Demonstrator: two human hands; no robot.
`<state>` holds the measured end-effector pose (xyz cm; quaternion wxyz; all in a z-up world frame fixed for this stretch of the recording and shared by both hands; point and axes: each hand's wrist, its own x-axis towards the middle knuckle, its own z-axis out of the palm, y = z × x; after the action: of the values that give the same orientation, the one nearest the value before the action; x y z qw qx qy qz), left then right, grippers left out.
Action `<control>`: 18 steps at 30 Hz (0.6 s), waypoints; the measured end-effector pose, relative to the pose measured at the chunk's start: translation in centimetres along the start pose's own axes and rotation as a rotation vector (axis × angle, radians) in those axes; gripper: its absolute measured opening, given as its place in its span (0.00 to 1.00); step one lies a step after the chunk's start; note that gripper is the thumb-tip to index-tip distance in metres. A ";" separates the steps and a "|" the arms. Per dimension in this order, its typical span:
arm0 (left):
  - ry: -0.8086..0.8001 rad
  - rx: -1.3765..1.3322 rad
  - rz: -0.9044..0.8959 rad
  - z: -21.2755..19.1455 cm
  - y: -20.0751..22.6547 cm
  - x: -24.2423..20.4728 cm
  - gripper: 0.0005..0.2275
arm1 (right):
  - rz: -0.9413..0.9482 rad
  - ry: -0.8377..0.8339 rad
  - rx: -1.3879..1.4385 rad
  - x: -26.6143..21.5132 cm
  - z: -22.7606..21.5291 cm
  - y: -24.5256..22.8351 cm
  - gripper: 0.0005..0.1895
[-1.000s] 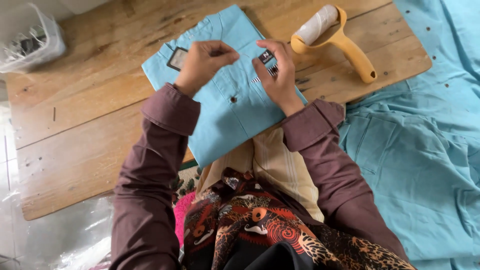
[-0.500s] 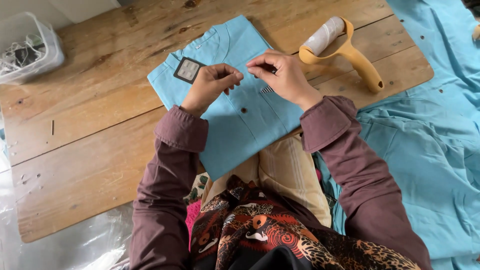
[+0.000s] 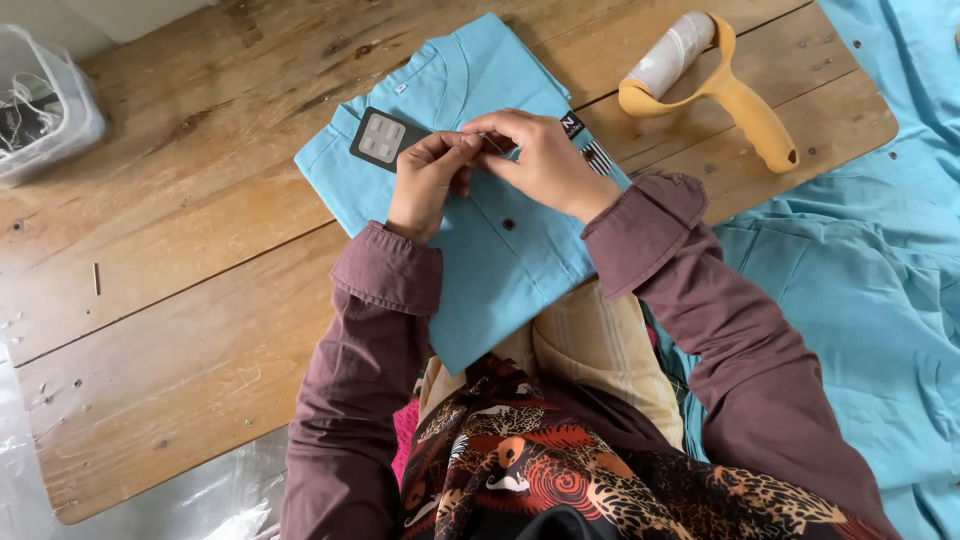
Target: Finishing and packaging a blue shirt by lint rolling, attaching tags, and placing it in a plastic bag.
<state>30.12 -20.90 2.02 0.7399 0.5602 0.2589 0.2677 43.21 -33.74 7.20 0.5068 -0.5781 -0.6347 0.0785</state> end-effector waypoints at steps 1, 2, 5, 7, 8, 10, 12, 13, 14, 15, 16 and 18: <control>0.000 -0.002 0.000 0.0 0.0 0.0 0.06 | 0.001 -0.002 -0.001 0.0 0.3 0.2 0.15; 0.020 -0.007 0.000 0.1 -0.1 0.0 0.06 | -0.001 0.031 0.002 -0.1 0.5 0.5 0.13; 0.055 -0.024 0.003 0.1 -0.5 -0.1 0.07 | -0.010 0.080 -0.014 -0.3 1.0 1.2 0.12; 0.071 -0.034 0.007 0.1 -0.7 0.0 0.07 | -0.018 0.097 -0.031 -0.5 0.9 1.5 0.11; 0.077 -0.033 0.004 0.0 -0.7 0.0 0.07 | -0.016 0.090 -0.019 -0.6 0.7 1.5 0.12; 0.083 -0.036 0.003 0.0 -0.7 0.0 0.07 | -0.016 0.079 -0.009 -0.7 0.5 1.8 0.12; 0.064 -0.012 0.019 0.1 -0.7 -0.1 0.07 | -0.040 0.065 -0.030 -0.9 0.4 2.1 0.11; 0.064 -0.014 0.019 0.2 -0.5 -0.2 0.07 | -0.040 0.063 -0.031 -0.8 0.2 2.0 0.11; 0.059 -0.011 0.029 0.3 -0.3 -0.3 0.07 | -0.058 0.055 -0.055 -0.7 0.0 1.9 0.09; 0.054 -0.008 0.038 0.4 -0.1 -0.3 0.07 | -0.075 0.047 -0.078 -0.7 -0.1 1.8 0.08; 0.055 -0.010 0.038 0.2 0.4 -0.5 0.07 | -0.075 0.044 -0.079 -0.3 -0.3 1.2 0.08; -0.025 -0.130 -0.051 -0.2 1.3 -0.8 0.06 | -0.103 -0.015 -0.179 0.3 -0.8 0.1 0.05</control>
<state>29.31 -21.02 3.26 0.7843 0.5077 0.2460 0.2580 43.92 -33.86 7.68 0.4517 -0.5870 -0.6719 -0.0006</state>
